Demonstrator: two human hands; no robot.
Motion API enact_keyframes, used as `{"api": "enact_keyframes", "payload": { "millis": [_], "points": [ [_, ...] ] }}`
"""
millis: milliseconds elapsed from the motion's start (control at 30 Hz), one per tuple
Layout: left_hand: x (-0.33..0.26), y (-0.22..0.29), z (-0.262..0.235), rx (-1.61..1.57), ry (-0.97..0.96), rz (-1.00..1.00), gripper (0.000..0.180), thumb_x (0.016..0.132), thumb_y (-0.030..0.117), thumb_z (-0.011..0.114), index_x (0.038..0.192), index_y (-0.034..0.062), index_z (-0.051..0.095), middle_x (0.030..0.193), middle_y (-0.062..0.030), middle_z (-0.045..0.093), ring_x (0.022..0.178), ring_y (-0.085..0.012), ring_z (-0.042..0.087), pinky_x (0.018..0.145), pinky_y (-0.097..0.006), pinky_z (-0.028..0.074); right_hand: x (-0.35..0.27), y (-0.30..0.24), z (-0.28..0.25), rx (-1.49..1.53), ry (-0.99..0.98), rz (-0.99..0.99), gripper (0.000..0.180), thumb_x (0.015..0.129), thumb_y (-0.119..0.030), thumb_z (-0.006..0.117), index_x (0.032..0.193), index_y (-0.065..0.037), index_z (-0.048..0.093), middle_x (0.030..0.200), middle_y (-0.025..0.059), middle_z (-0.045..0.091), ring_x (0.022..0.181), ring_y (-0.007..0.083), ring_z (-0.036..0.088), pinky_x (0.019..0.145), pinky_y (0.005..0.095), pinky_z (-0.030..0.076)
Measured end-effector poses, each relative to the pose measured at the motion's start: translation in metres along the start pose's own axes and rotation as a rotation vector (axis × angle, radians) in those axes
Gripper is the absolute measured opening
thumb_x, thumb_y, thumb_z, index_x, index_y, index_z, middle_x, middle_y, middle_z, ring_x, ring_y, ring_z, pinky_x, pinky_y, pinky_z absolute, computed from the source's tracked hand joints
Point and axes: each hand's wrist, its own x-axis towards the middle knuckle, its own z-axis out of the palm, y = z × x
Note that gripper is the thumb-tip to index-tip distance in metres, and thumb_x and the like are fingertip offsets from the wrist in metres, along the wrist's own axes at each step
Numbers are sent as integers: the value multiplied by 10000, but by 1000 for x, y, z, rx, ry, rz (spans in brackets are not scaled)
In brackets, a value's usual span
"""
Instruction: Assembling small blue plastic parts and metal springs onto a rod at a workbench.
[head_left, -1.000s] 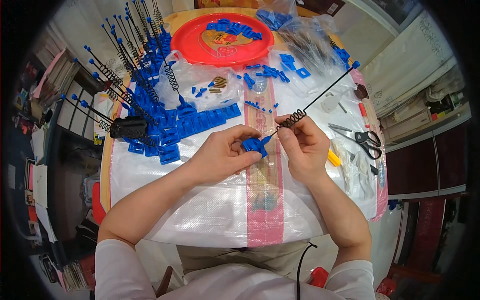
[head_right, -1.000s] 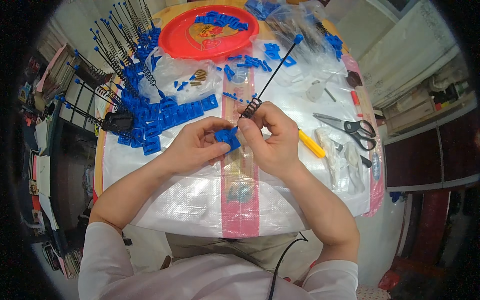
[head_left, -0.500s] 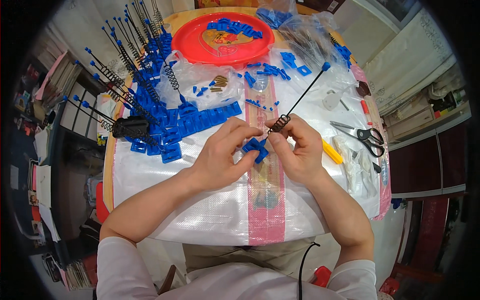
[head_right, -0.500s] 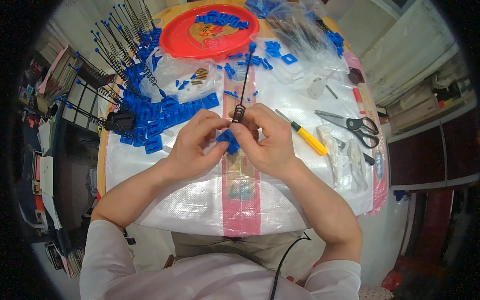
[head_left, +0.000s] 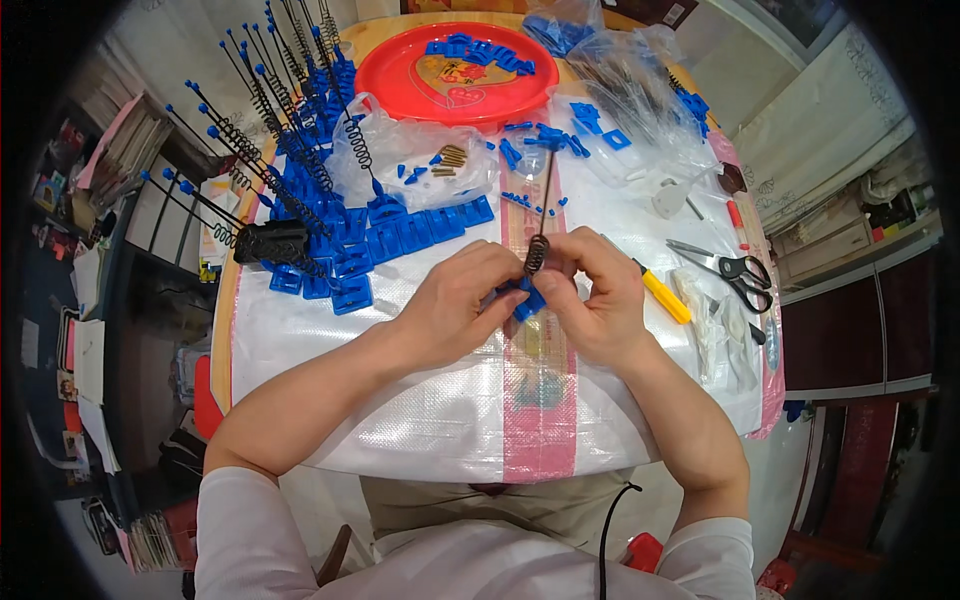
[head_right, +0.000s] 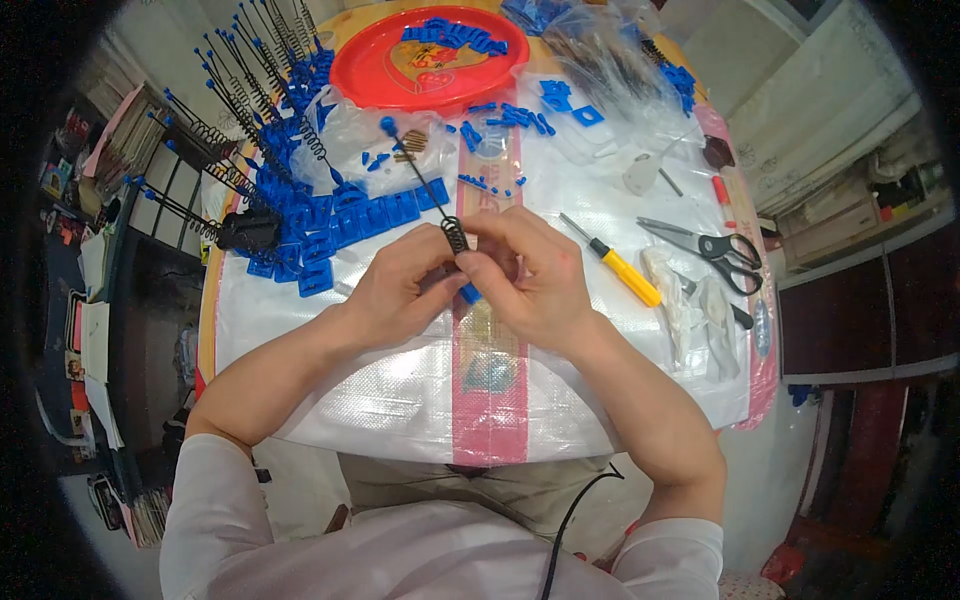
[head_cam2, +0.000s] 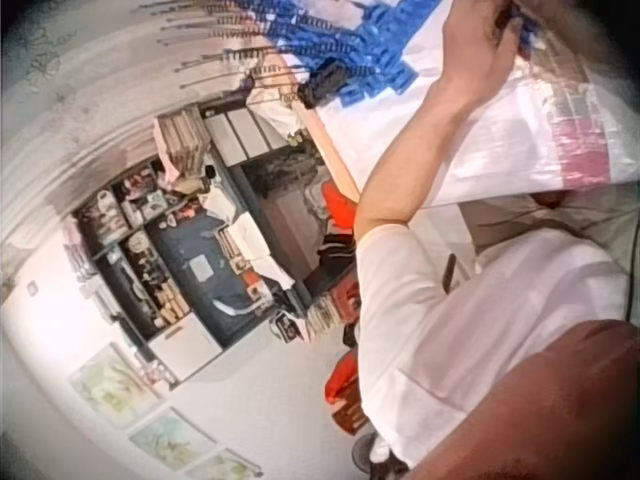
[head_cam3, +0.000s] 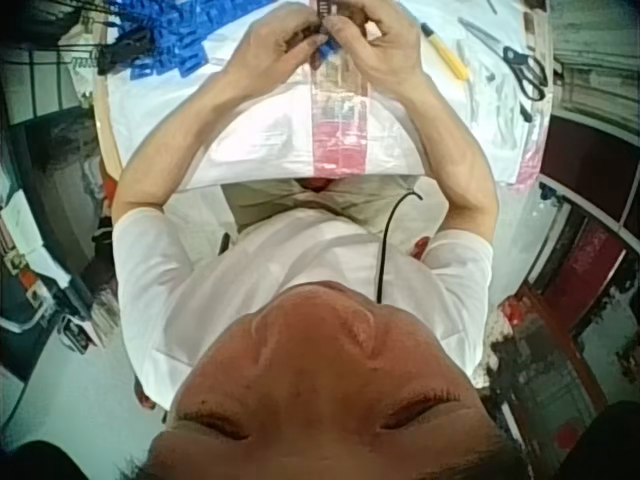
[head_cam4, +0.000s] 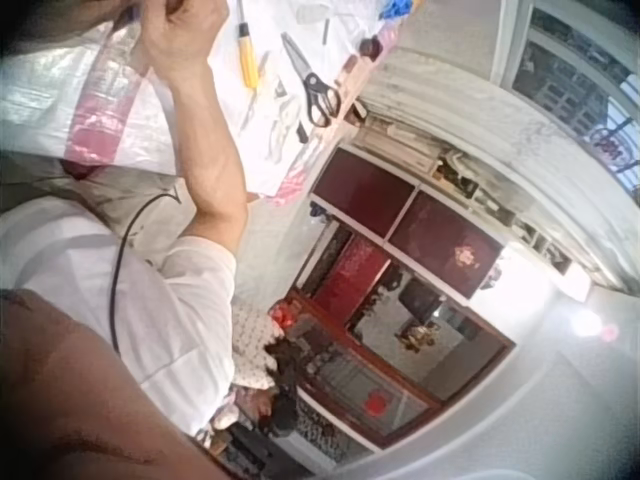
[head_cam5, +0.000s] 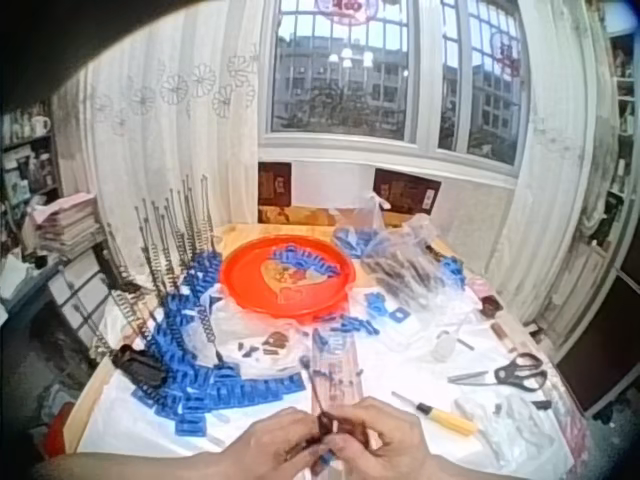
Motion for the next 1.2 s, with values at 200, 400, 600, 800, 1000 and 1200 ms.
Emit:
{"api": "enact_keyframes", "payload": {
  "millis": [200, 400, 600, 800, 1000, 1200],
  "points": [
    [0, -14, -2, 120, 113, 39, 181, 844, 11, 646, 1021, -8, 617, 886, -120, 577, 739, -240, 586, 628, -329, 474, 0, 13, -4, 21, 140, 162, 249, 894, -100, 675, 1114, 14, 652, 748, 18, 620, 609, 51, 520, 542, 223, 419],
    [0, -15, -4, 180, 140, 60, 136, 830, 18, 658, 952, -27, 618, 815, -121, 544, 712, -248, 568, 600, -332, 446, 2, 16, -4, -47, 157, 223, 210, 909, -99, 658, 1085, 15, 660, 738, 20, 634, 629, 45, 539, 554, 212, 431],
    [0, -11, -4, 161, 131, 38, 134, 814, 21, 679, 923, -30, 622, 801, -114, 536, 702, -230, 545, 587, -326, 423, 2, 21, -5, -60, 196, 232, 186, 912, -85, 646, 1070, 11, 665, 740, 18, 638, 626, 41, 541, 554, 209, 437],
    [-1, -12, -3, 149, 140, 51, 119, 800, 19, 693, 881, -35, 625, 803, -108, 539, 720, -220, 547, 590, -323, 424, 2, 10, -1, 4, 102, 220, 176, 918, -59, 631, 1075, 17, 662, 788, 34, 659, 654, 42, 567, 572, 205, 454],
    [0, -13, -4, 127, 103, 8, 138, 790, 11, 687, 910, -36, 639, 886, -113, 604, 804, -225, 604, 658, -296, 477, -3, 11, 3, 91, -24, 230, 186, 933, -64, 620, 1085, 38, 652, 869, 80, 692, 737, 77, 642, 636, 218, 509],
    [-3, -14, -5, -10, 42, -209, 129, 828, 29, 679, 936, -36, 651, 902, -66, 643, 762, -107, 611, 670, -243, 496, -2, 8, 4, 180, -121, 380, 205, 948, -91, 599, 1095, 42, 650, 917, 102, 708, 782, 100, 669, 684, 233, 531]
  ]
}}
